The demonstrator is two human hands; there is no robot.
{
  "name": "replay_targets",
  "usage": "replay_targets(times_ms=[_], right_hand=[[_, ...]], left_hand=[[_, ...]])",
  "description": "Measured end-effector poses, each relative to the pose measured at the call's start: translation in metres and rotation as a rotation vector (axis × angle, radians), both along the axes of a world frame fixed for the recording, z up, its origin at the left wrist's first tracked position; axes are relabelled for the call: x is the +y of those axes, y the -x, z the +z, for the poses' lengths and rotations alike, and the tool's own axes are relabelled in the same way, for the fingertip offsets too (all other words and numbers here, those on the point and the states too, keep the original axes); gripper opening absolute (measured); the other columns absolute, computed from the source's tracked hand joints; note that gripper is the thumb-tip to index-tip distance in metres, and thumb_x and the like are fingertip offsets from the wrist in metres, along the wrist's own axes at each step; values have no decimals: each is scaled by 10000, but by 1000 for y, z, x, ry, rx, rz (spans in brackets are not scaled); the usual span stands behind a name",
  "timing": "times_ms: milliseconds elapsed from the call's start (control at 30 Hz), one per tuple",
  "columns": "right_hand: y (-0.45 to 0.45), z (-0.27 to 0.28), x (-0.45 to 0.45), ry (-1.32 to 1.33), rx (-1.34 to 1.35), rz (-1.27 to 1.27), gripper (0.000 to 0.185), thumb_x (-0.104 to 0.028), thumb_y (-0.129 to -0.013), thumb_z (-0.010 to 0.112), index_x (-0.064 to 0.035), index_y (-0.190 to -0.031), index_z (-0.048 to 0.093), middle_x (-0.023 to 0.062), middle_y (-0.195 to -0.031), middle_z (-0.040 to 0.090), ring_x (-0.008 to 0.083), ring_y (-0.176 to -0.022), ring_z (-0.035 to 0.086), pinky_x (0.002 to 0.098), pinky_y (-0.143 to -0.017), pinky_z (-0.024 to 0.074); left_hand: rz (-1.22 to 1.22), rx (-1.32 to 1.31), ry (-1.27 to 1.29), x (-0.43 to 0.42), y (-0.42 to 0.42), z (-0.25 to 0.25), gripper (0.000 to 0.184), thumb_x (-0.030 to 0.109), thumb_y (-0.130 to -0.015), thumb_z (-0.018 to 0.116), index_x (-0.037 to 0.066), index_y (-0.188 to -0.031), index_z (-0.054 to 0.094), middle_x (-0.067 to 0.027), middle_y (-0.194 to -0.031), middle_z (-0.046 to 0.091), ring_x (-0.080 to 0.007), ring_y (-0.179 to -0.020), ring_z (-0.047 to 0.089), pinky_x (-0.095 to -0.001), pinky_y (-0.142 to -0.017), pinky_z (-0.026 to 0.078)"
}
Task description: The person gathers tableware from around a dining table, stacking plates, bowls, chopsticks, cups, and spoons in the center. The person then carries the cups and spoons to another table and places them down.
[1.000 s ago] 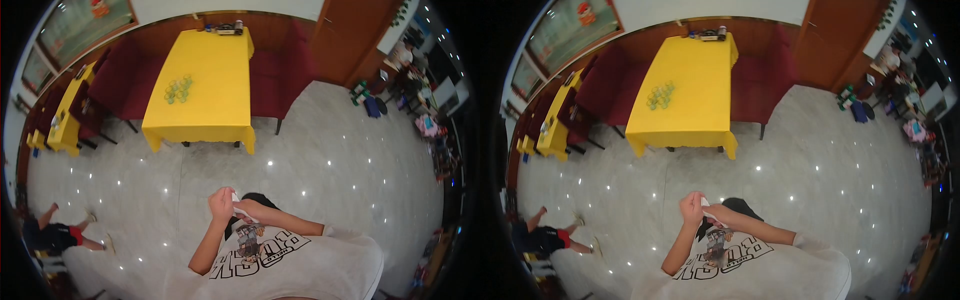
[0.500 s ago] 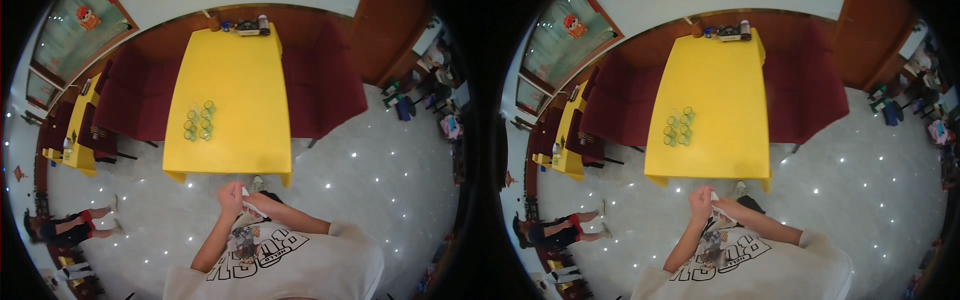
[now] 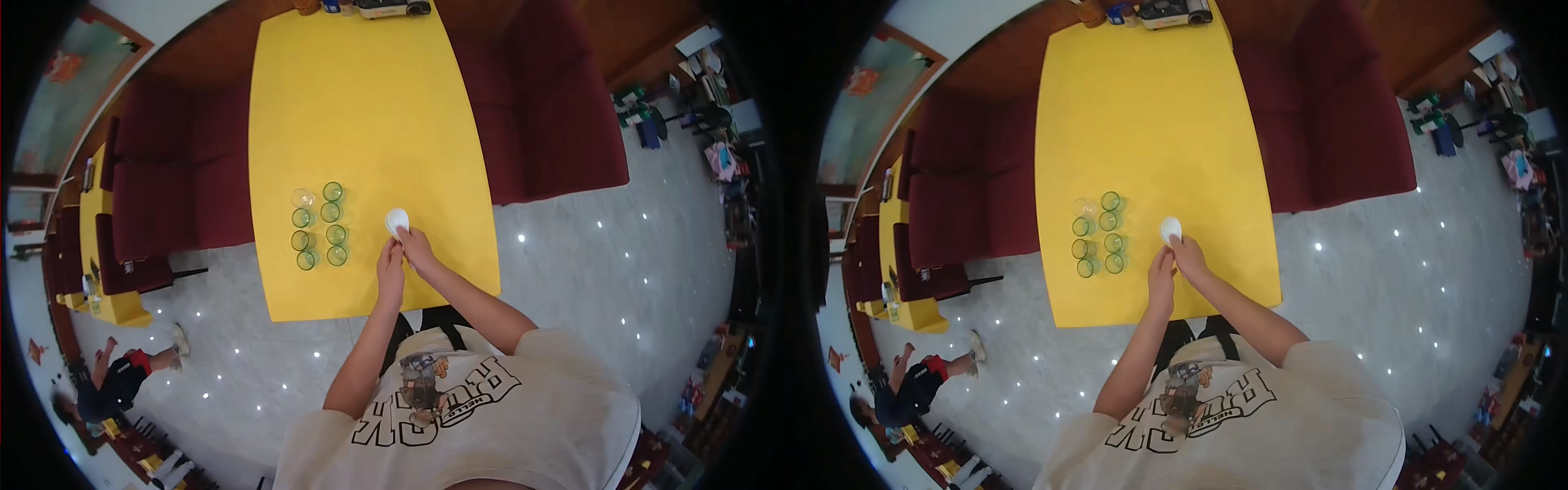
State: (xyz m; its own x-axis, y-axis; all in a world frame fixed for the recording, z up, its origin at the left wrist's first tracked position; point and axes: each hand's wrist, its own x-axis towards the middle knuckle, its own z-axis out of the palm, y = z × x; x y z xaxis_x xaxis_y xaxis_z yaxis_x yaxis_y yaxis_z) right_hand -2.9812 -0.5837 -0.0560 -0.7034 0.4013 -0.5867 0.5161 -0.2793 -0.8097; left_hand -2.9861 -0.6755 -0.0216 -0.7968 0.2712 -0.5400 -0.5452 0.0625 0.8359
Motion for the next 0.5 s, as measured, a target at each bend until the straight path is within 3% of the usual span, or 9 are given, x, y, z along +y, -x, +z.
replay_targets(times_ms=[67,133,200,300,400,500], right_hand=[[33,-10,-2,-61,-51,-18,449,-376,-901,456,45,-971,593,136,-753,615,247,-666,591,366,-612,454],[67,-32,-3,-283,-95,-95,465,-391,-884,471,47,-1003,575,187,-831,629,310,-751,616,401,-688,467],[88,-42,2,-295,-159,-84,469,-394,-876,484,45,-1018,568,203,-863,628,334,-792,615,411,-720,466],[116,-44,8,-384,-210,-94,469,-394,-867,500,39,-1036,562,219,-934,618,357,-870,606,422,-771,463],[126,-36,10,-529,-253,-72,463,-387,-865,512,25,-1074,543,221,-1025,593,354,-948,585,429,-801,457],[130,-26,-3,-606,-304,-83,476,-375,-862,531,7,-1142,492,221,-1103,559,353,-1010,562,441,-819,452]], left_hand=[[-8,17,-100,4,25,-27,383,246,-971,401,-2,-1248,492,-32,-1021,551,-100,-880,490,-245,-790,395],[-34,-19,-99,9,58,-26,380,244,-973,386,-2,-1242,495,-23,-990,542,-95,-846,472,-241,-774,389],[-38,-84,-92,12,80,-29,378,242,-976,372,-3,-1236,498,-14,-958,534,-89,-812,454,-237,-757,383],[-91,-47,-104,20,111,-38,380,234,-978,342,-13,-1216,505,-34,-1006,553,-101,-884,493,-247,-806,393],[36,-127,-212,25,121,-37,384,234,-978,327,-20,-1198,513,-61,-1074,565,-123,-980,520,-265,-876,396],[6,-248,-281,19,128,-36,425,233,-976,334,-27,-1292,448,-105,-1198,537,-169,-1101,510,-290,-910,403]])
